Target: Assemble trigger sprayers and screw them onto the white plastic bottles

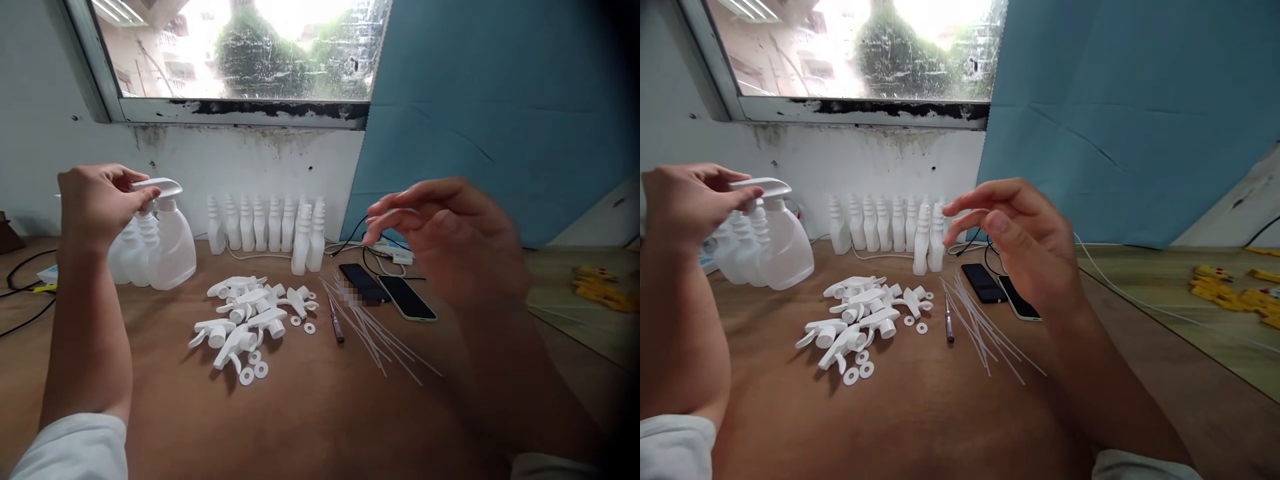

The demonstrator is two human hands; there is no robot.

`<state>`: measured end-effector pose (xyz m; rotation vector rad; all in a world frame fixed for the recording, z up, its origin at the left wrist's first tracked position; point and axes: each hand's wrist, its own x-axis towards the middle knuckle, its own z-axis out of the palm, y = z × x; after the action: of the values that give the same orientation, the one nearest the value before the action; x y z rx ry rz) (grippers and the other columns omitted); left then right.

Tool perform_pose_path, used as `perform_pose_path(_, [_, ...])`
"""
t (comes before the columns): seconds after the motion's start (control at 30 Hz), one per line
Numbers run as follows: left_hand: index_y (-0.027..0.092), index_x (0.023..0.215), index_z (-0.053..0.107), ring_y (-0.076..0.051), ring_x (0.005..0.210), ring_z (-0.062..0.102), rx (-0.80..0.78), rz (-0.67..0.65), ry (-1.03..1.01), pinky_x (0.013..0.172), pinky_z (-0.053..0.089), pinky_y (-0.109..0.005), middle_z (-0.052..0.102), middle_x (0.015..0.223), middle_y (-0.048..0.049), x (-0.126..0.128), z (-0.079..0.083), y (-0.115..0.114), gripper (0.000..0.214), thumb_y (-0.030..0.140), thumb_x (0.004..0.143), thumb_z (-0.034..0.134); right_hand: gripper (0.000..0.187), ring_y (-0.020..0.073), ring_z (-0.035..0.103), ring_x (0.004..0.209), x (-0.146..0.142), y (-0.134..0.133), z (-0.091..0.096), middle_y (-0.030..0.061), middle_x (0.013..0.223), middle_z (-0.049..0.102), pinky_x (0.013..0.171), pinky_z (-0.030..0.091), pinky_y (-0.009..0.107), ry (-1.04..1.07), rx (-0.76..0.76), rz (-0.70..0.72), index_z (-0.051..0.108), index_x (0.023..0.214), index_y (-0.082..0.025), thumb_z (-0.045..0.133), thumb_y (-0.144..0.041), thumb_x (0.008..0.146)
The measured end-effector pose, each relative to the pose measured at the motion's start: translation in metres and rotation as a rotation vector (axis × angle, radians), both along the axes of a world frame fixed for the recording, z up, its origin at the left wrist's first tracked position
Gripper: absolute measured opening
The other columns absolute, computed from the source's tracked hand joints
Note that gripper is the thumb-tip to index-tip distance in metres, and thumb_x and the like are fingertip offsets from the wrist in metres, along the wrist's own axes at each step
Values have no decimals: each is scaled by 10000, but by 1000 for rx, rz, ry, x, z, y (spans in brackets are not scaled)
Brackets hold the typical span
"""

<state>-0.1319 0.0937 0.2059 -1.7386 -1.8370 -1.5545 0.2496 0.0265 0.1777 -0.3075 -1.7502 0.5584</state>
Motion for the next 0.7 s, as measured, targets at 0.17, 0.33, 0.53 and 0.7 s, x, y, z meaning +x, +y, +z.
perform_pose_path(0.17, [142, 918, 689, -102, 604, 499, -68, 34, 102, 642, 405, -214, 543, 596, 39, -13, -9, 17, 299, 365, 718, 690, 145, 240, 641, 869, 4, -7, 5, 115, 896, 626, 535, 539, 357, 5, 45, 18, 687, 951, -129, 595, -224, 893])
perform_pose_path(0.33, [144, 887, 652, -125, 654, 512, -140, 53, 126, 706, 412, -226, 533, 604, 39, -21, -15, 28, 275, 353, 711, 679, 148, 201, 646, 768, 6, -7, 3, 114, 919, 643, 530, 539, 356, -54, 64, 4, 691, 972, -145, 571, -201, 907])
perform_pose_path(0.53, [145, 886, 649, -125, 661, 512, -126, 50, 135, 765, 420, -238, 520, 608, 42, -34, -22, 39, 279, 372, 723, 656, 193, 175, 640, 713, 8, -7, 1, 112, 945, 648, 540, 553, 363, -119, 82, 44, 687, 1012, -139, 514, -146, 928])
perform_pose_path(0.7, [149, 858, 638, -121, 639, 505, -113, 50, 126, 790, 426, -252, 516, 586, 52, -39, -24, 42, 266, 374, 716, 658, 181, 185, 644, 799, 7, -9, 0, 102, 946, 647, 559, 567, 335, -118, 47, 4, 686, 986, -152, 528, -112, 908])
